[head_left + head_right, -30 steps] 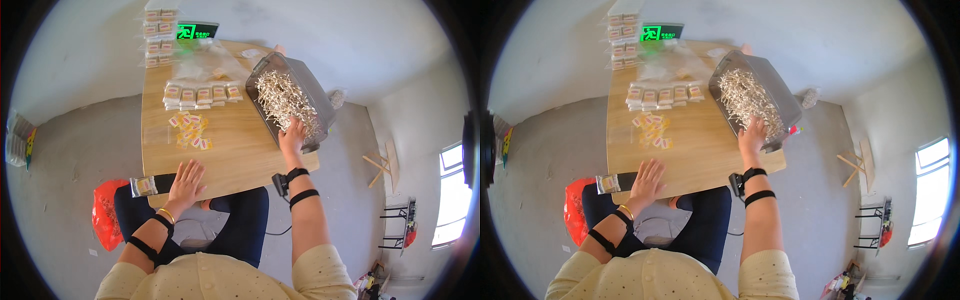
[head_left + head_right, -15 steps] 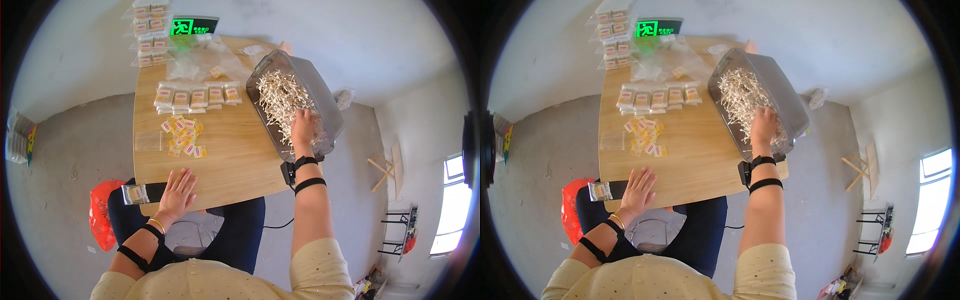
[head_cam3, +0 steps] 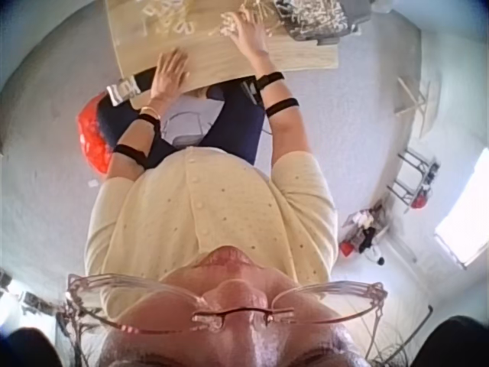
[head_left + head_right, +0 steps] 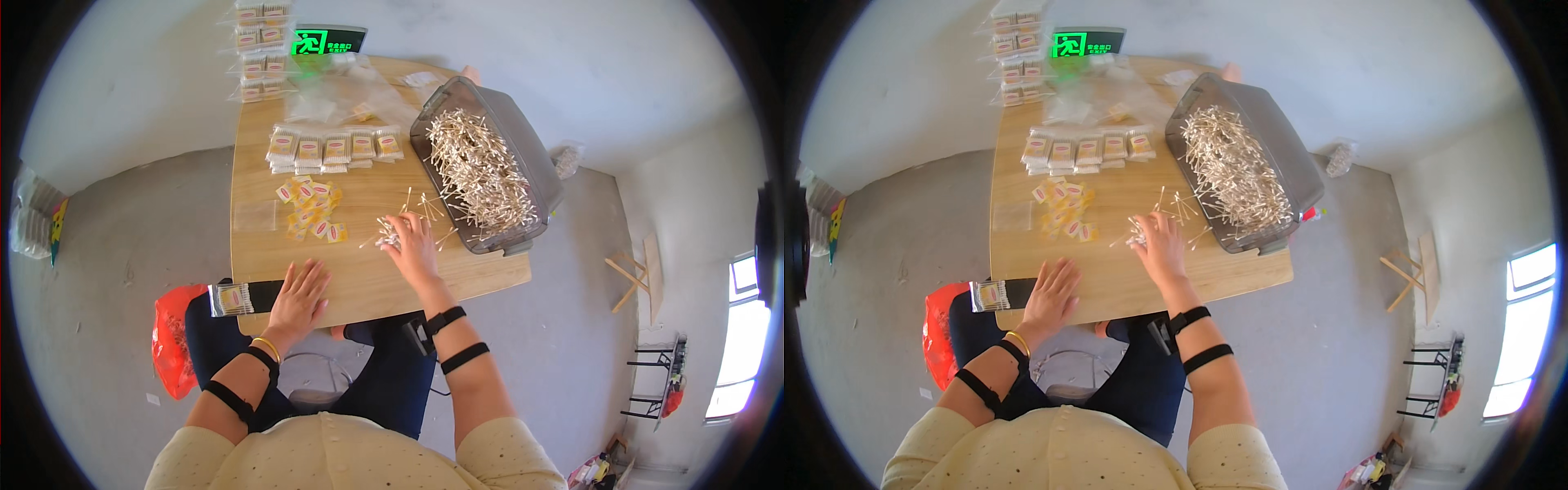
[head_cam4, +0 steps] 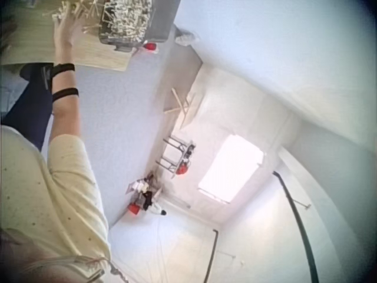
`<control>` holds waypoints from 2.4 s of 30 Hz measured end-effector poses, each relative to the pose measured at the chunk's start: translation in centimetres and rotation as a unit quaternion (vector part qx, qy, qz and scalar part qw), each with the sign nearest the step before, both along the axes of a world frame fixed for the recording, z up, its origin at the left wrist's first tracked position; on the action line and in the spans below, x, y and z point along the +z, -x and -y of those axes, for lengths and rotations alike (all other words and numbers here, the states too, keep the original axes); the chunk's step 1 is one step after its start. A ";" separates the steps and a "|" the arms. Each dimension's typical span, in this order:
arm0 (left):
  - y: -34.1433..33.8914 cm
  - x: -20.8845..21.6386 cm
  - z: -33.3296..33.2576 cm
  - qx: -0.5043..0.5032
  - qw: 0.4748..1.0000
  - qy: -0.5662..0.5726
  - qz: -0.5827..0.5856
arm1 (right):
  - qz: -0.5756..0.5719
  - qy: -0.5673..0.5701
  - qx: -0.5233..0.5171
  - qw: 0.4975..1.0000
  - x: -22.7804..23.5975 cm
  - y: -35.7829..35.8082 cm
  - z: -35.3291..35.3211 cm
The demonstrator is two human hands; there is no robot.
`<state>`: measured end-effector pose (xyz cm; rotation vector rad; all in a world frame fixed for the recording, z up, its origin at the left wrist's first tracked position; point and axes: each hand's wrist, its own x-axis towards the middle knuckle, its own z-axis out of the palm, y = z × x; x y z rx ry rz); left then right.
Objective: The person is counting cotton swabs, arranging them into small groups, and placing them into clear plastic packaging packets on a wooden table.
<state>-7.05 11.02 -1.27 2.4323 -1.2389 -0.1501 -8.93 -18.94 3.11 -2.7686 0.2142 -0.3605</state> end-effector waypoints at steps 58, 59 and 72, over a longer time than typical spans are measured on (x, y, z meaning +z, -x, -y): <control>0.0 1.7 3.6 0.036 0.987 0.139 0.068 | 0.107 -0.125 -0.101 0.981 -3.6 9.9 -4.6; -0.3 1.7 3.7 0.001 0.986 0.157 0.060 | 0.103 -0.128 -0.117 0.979 -3.5 11.2 -3.7; -1.5 1.1 -0.3 0.074 0.989 0.072 0.104 | 0.083 -0.172 -0.129 0.973 -1.6 14.2 -3.3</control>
